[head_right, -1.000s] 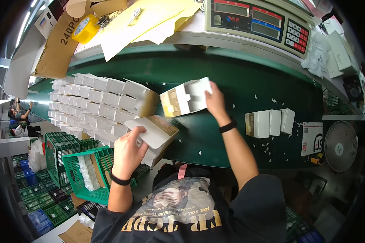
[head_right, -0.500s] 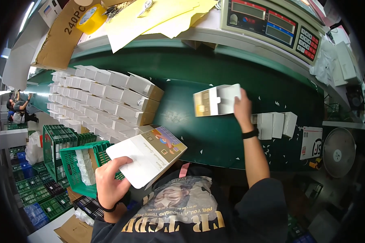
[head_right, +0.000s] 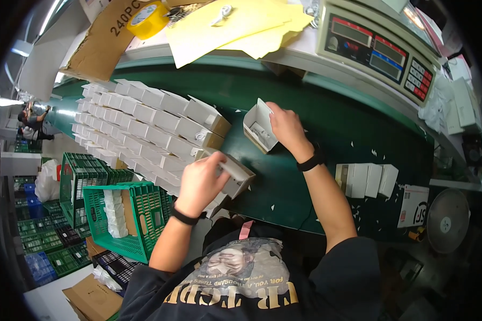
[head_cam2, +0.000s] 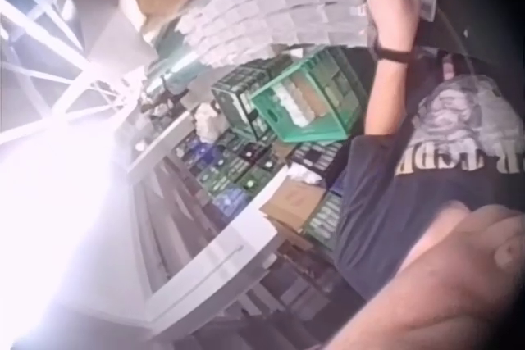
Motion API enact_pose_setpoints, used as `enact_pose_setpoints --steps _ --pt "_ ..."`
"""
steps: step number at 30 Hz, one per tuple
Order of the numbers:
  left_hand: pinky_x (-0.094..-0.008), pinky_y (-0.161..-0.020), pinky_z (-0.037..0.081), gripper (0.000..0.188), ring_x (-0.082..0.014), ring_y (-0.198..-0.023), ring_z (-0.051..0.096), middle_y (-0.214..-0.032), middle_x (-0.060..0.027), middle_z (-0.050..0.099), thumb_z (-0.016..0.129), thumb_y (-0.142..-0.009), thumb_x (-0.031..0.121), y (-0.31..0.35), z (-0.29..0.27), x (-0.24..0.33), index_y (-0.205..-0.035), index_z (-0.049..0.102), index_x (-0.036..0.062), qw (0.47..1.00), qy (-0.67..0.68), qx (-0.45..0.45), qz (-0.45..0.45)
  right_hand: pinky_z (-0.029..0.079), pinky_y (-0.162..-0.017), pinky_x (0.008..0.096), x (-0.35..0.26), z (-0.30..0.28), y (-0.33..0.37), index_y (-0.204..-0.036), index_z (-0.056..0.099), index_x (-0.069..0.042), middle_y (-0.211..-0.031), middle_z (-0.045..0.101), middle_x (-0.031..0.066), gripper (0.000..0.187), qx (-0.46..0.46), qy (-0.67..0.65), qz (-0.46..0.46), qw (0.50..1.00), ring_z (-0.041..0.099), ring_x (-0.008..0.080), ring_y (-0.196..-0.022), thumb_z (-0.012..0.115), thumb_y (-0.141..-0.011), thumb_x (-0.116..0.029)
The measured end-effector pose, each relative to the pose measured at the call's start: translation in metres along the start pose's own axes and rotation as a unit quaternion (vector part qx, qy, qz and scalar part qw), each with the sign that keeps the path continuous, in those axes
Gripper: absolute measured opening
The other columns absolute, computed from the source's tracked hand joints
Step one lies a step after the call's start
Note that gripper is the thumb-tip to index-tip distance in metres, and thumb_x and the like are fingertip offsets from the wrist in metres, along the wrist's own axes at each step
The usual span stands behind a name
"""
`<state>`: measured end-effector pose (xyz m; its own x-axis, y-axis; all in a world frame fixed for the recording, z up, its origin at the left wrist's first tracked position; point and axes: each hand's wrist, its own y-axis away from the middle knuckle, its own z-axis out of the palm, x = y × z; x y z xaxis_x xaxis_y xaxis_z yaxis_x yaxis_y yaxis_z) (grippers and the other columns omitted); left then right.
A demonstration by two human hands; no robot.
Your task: The person unfolds a cardboard box, folds the bottom flaps, and places it on the floor. After moving to a workstation to organize small white boxes, they place several into the cardboard box and seal it using a tape dispenser.
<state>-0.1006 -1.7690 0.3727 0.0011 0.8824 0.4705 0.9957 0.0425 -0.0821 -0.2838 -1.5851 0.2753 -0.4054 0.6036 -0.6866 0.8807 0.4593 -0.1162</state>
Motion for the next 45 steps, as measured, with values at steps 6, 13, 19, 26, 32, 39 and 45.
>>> enact_pose_setpoints --steps 6,13,19,26,32,39,45 --pt "-0.0458 -0.062 0.054 0.024 -0.0357 -0.069 0.066 -0.075 -0.0149 0.066 0.069 -0.077 0.017 -0.006 0.071 -0.038 -0.095 0.059 0.0049 0.996 -0.06 -0.043 -0.047 0.052 -0.072 0.052 -0.013 0.039 0.002 -0.118 0.061 -0.006 -0.086 0.066 0.0258 0.028 -0.008 -0.001 -0.065 0.998 0.063 0.045 -0.083 0.058 -0.09 -0.009" --pt "-0.0442 -0.069 0.054 0.031 -0.0367 -0.078 0.066 -0.085 -0.0171 0.067 0.067 -0.08 0.017 0.007 0.075 -0.055 -0.107 0.06 0.002 0.995 -0.054 0.015 -0.087 0.053 -0.078 0.0485 -0.043 0.095 0.001 -0.118 0.061 -0.003 -0.098 0.066 0.0257 0.029 -0.102 -0.064 -0.092 0.988 0.063 0.0436 -0.092 0.06 -0.091 -0.013" --pt "-0.0302 -0.071 0.053 0.015 -0.0208 -0.075 0.067 -0.086 -0.0131 0.068 0.062 -0.089 0.009 0.11 0.008 -0.068 -0.1 0.064 -0.0006 0.974 0.126 0.043 -0.182 0.051 -0.09 0.036 -0.037 0.085 -0.01 -0.121 0.061 0.001 -0.11 0.069 0.018 0.037 -0.194 -0.214 -0.042 0.956 0.067 0.0283 -0.098 0.067 -0.092 -0.021" --pt "-0.0251 -0.064 0.049 0.012 -0.01 -0.066 0.06 -0.077 -0.0034 0.067 0.056 -0.095 0.007 0.285 0.05 -0.149 -0.092 0.064 -0.0017 0.809 0.283 -0.042 -0.513 0.047 -0.093 0.0424 0.158 0.01 -0.175 -0.116 0.064 -0.001 -0.116 0.066 0.0177 0.045 0.266 0.163 -0.139 0.94 0.061 0.0329 -0.107 0.064 -0.091 -0.038" --pt "-0.0283 -0.065 0.051 0.014 -0.0129 -0.069 0.064 -0.075 -0.0114 0.066 0.061 -0.093 0.01 0.315 0.093 -0.129 -0.097 0.065 -0.0028 0.82 0.258 -0.105 -0.5 0.048 -0.088 0.0455 0.155 0.019 -0.237 -0.118 0.064 -0.003 -0.113 0.066 0.0192 0.048 0.187 0.333 -0.158 0.911 0.061 0.0385 -0.103 0.063 -0.089 -0.042" --pt "-0.0264 -0.073 0.051 0.016 -0.0134 -0.077 0.064 -0.087 -0.0055 0.069 0.058 -0.096 0.01 0.303 0.098 -0.137 -0.103 0.065 -0.0018 0.799 0.33 -0.073 -0.498 0.051 -0.072 0.0323 0.103 -0.019 -0.179 -0.113 0.063 0.003 -0.095 0.069 0.0145 0.037 -0.016 0.168 0.033 0.985 0.067 0.0218 -0.077 0.066 -0.084 -0.02" --pt "-0.0315 -0.086 0.053 0.029 -0.0169 -0.093 0.065 -0.111 -0.0027 0.068 0.053 -0.101 0.024 0.277 0.138 -0.156 -0.121 0.058 0.0037 0.578 0.586 0.072 -0.564 0.049 -0.071 0.0305 0.042 -0.02 -0.109 -0.084 0.059 -0.002 -0.092 0.068 0.0067 0.019 -0.181 -0.016 -0.125 0.975 0.065 0.0213 -0.087 0.053 -0.07 0.01"
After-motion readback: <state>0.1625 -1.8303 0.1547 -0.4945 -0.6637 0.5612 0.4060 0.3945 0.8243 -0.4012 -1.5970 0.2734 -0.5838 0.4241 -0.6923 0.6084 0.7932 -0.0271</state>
